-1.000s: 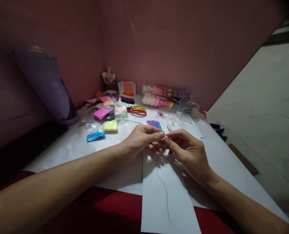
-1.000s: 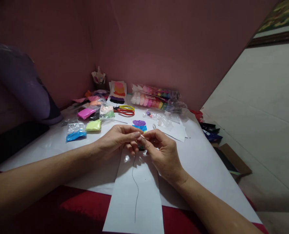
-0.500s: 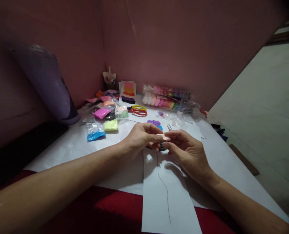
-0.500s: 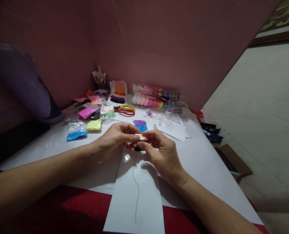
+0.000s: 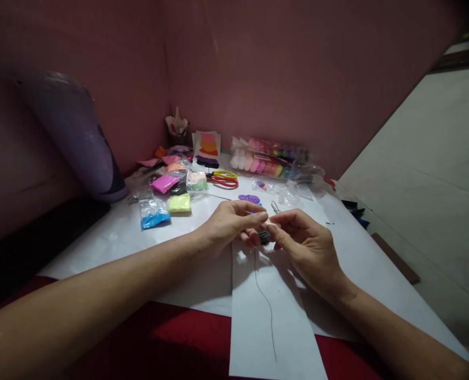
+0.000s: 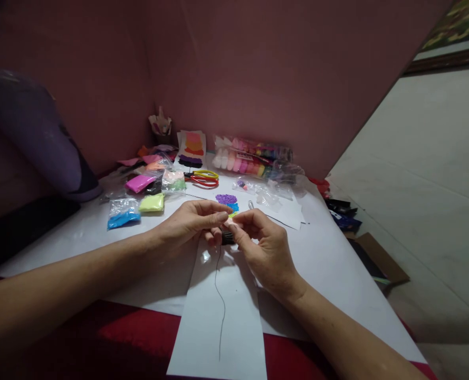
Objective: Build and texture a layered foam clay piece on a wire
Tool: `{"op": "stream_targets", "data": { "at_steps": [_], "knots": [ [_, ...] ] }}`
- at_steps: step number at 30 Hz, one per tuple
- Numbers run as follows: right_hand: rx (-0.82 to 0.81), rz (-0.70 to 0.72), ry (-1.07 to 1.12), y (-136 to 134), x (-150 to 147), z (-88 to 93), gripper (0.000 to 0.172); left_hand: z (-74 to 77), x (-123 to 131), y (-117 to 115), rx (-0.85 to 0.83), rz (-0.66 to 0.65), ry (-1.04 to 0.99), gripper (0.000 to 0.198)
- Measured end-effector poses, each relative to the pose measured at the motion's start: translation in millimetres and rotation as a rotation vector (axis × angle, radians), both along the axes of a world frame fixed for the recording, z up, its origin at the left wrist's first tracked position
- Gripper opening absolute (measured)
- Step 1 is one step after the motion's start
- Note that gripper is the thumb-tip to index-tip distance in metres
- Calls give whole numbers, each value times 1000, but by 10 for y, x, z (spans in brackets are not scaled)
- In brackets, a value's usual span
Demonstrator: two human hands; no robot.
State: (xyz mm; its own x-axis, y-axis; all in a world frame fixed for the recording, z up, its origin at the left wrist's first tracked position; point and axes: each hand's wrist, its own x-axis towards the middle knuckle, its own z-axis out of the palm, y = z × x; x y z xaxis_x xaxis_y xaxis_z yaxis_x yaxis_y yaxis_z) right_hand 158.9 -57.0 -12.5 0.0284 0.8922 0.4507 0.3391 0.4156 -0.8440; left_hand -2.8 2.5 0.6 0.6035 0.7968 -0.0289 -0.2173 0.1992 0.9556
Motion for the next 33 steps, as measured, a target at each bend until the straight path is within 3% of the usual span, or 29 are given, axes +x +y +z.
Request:
{"op": "stream_targets", "data": {
  "at_steps": [3,8,14,20,26,33],
  "knots": [
    [27,-21,-39,0,6,-17,9,0,-7,1,11,-54,22,17],
    [8,-5,-33,14,20,-38,10,27,-4,-9,26,13,34,8],
    [-41,42,9,26,33,-70,17,40,-7,-10,32,53,42,13],
    [-1,-11,-4,12,15,-38,9,38,-21,-23,18,-23,42,14],
    [-23,-8,29,-12,-18,0,10,29,-16,-12,16,7,54,33],
    [47,-42,-43,-4,0,-16,10,13,-21,0,8,-35,94,22]
  ]
}}
